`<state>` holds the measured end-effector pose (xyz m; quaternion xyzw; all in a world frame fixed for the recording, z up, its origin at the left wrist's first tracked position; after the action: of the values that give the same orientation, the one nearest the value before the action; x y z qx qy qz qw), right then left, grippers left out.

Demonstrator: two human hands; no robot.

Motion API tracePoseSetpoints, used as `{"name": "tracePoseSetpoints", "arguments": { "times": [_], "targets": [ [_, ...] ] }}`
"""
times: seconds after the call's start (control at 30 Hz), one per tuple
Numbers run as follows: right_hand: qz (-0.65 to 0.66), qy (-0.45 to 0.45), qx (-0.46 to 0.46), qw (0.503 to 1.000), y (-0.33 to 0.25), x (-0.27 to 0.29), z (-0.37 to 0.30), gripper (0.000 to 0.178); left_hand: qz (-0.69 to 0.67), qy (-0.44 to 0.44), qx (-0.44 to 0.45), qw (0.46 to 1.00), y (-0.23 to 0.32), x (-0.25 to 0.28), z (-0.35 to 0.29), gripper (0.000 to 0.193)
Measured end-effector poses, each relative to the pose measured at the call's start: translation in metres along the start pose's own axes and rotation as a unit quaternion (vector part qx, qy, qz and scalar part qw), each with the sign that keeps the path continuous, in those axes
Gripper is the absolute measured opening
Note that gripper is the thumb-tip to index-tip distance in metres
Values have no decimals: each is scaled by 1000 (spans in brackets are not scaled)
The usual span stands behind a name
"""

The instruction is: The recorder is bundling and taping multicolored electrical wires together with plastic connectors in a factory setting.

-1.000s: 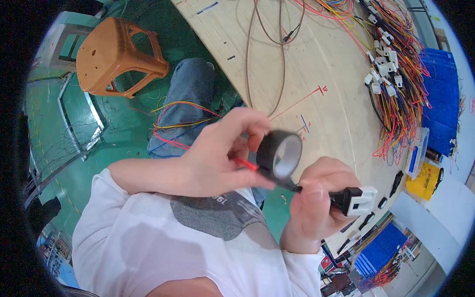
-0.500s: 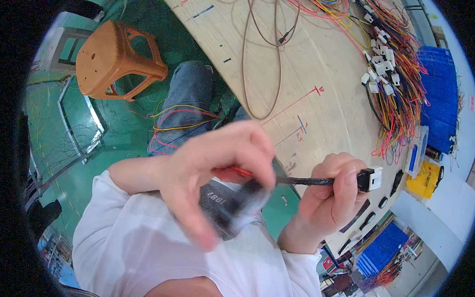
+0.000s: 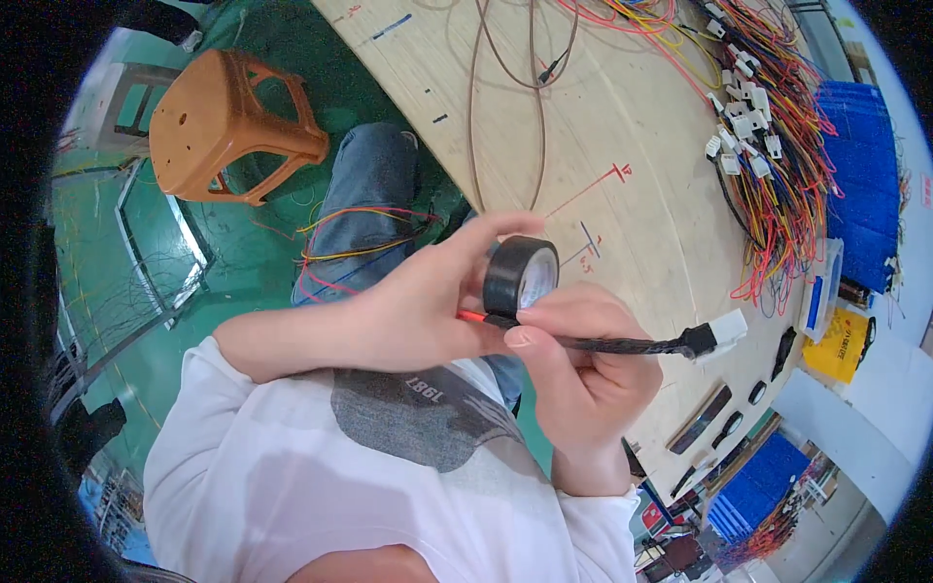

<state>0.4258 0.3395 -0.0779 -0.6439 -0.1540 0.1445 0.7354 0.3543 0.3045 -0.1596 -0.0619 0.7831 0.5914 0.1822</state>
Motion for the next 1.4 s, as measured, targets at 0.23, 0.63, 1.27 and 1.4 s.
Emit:
{"name": "tracePoseSetpoints", "arguments": {
  "times": [0.23,0.63,1.27,1.4],
  "targets": [
    [-15,24,73,997,-11,8,-5,5,-338,-37,117,933,-6,-1,1,27],
    [-2,85,5,996,-1,12,-4,14,91,140,-17,986,10,26,-11,57],
    [187,57,-63,979,7,17,-7,7,193,193,-182,945,35,29,-24,60],
    [171,30,-27,984,1,13,-8,5,-33,35,37,998,6,7,-2,76]
  ]
}}
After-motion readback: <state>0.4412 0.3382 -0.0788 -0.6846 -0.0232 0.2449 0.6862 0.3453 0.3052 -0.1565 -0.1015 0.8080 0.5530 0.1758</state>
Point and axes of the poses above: each hand's wrist, its own z-axis towards the middle knuckle, its own x-axis out of the back of the hand, y = z × x, the point moved 10 cm from there along z, towards the middle knuckle, and after that the axes turned 8 degrees about z, right-handed, at the moved point
